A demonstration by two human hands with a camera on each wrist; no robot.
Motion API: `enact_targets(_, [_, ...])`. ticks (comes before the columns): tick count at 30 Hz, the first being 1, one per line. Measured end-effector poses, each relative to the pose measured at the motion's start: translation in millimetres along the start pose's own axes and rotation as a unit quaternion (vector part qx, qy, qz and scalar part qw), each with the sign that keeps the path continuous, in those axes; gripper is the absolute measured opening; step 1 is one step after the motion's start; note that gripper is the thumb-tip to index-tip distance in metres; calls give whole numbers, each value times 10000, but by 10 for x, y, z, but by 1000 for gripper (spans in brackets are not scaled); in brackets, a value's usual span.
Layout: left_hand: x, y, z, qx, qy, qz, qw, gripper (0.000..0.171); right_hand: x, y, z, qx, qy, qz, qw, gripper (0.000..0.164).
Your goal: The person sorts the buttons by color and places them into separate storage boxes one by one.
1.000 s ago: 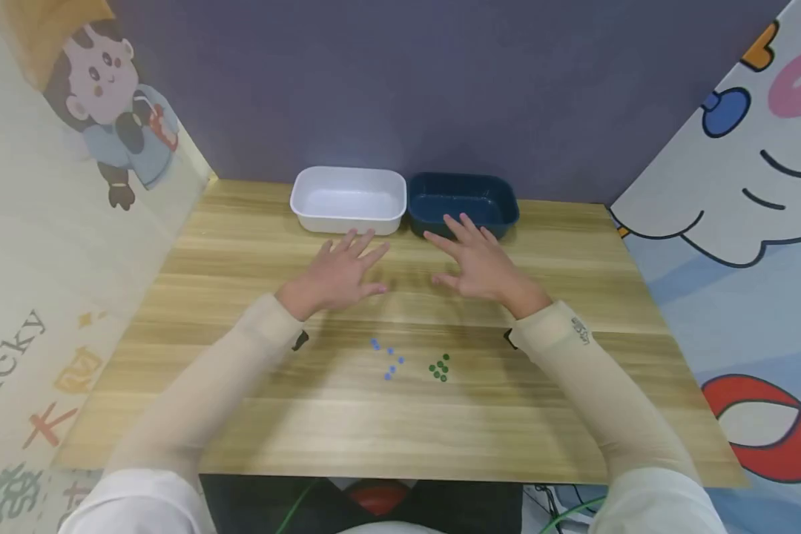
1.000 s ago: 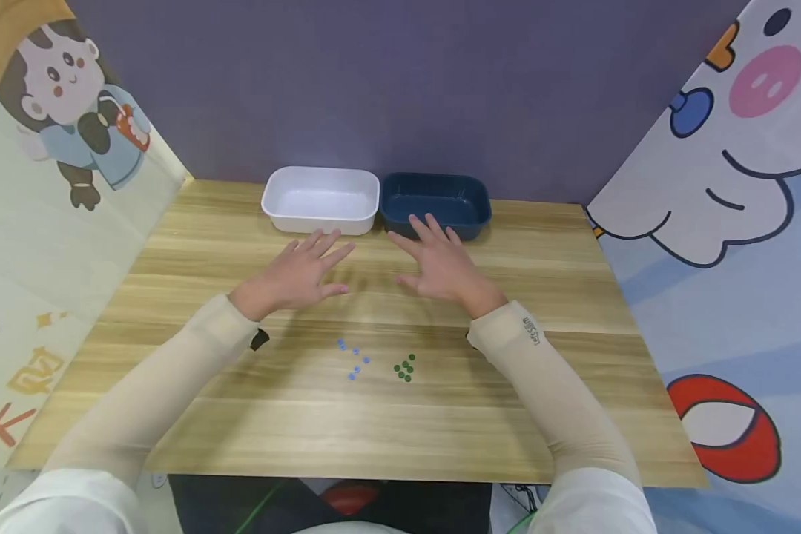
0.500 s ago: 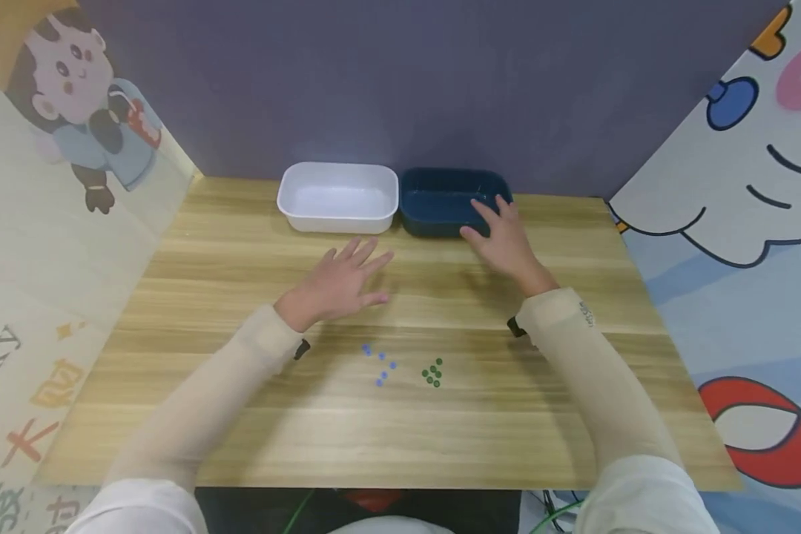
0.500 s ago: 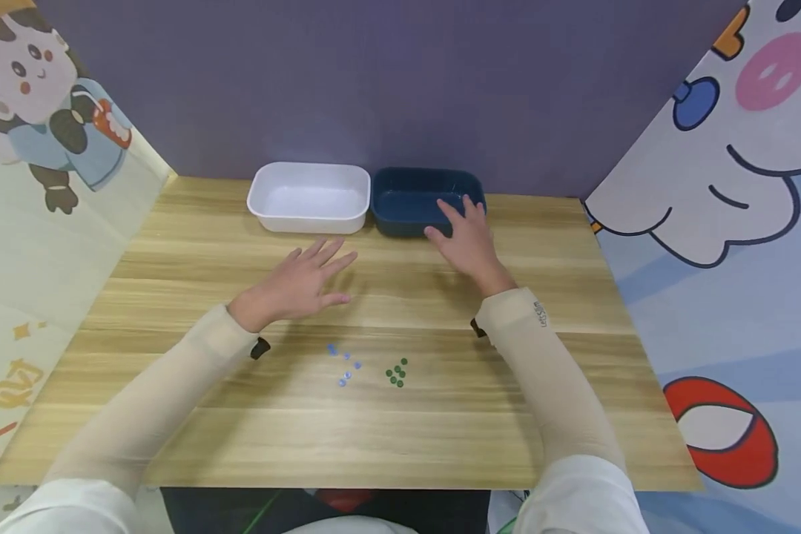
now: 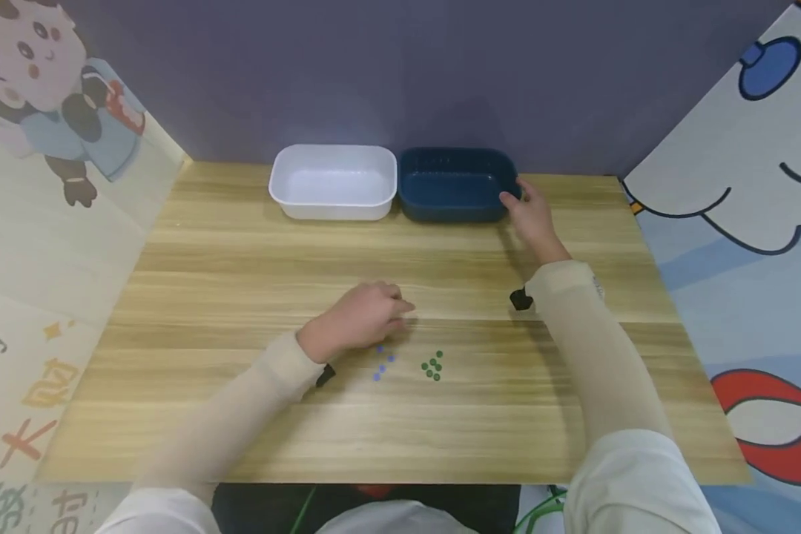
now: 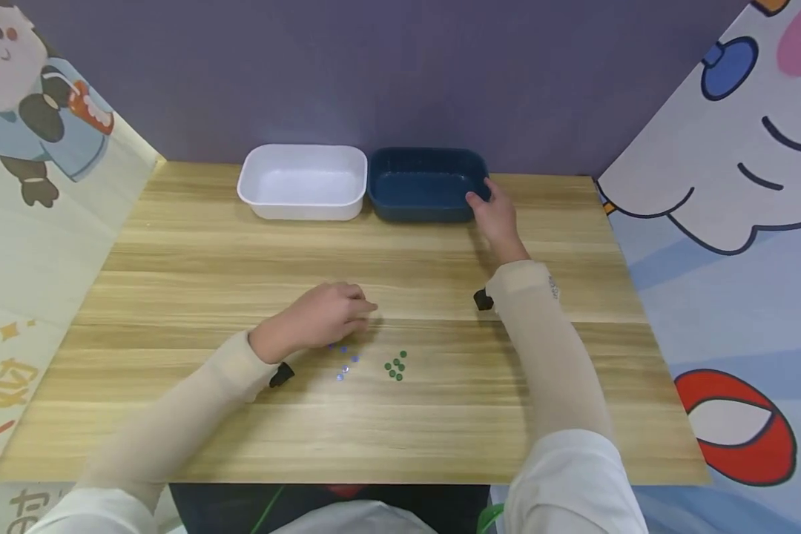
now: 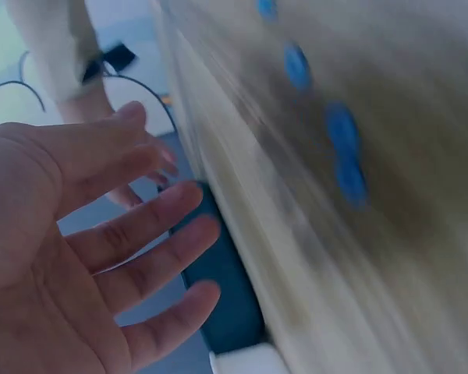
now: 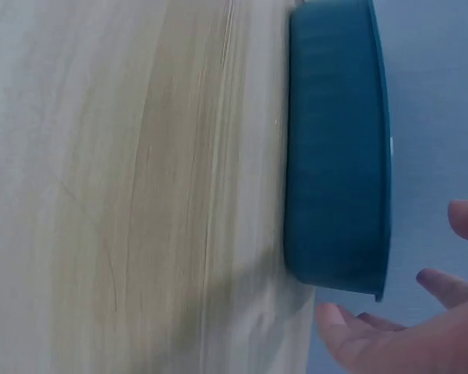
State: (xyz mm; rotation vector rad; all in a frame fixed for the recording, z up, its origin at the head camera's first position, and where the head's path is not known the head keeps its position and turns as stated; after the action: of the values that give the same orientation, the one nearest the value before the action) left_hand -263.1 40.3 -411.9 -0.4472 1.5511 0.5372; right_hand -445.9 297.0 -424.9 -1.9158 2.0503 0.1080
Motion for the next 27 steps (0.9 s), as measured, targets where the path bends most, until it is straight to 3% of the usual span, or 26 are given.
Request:
enact_targets(5, [56, 74, 242, 198, -223, -316, 9991, 5, -34, 94, -88, -157, 240, 242, 9993, 65])
enact_targets(12, [212, 144, 489, 526, -197, -687, 9961, 4, -47, 181, -67, -120, 278, 442, 9986, 60])
enact_targets(27, [462, 168, 679, 945, -76, -732, 9928, 3, -60, 216, 267, 4, 186, 765, 9969, 61])
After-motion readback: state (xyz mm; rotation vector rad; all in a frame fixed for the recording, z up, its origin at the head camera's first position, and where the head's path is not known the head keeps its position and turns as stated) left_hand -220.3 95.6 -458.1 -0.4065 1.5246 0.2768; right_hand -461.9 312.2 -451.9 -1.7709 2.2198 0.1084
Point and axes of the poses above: each hand's wrist, its own y-axis towards the middle knuckle, its own x-axis out of the palm, z = x × y, the point moved 10 cm from there along y, towards the middle knuckle, and after that the axes turned 13 degrees about y, right-handed, at the moved point
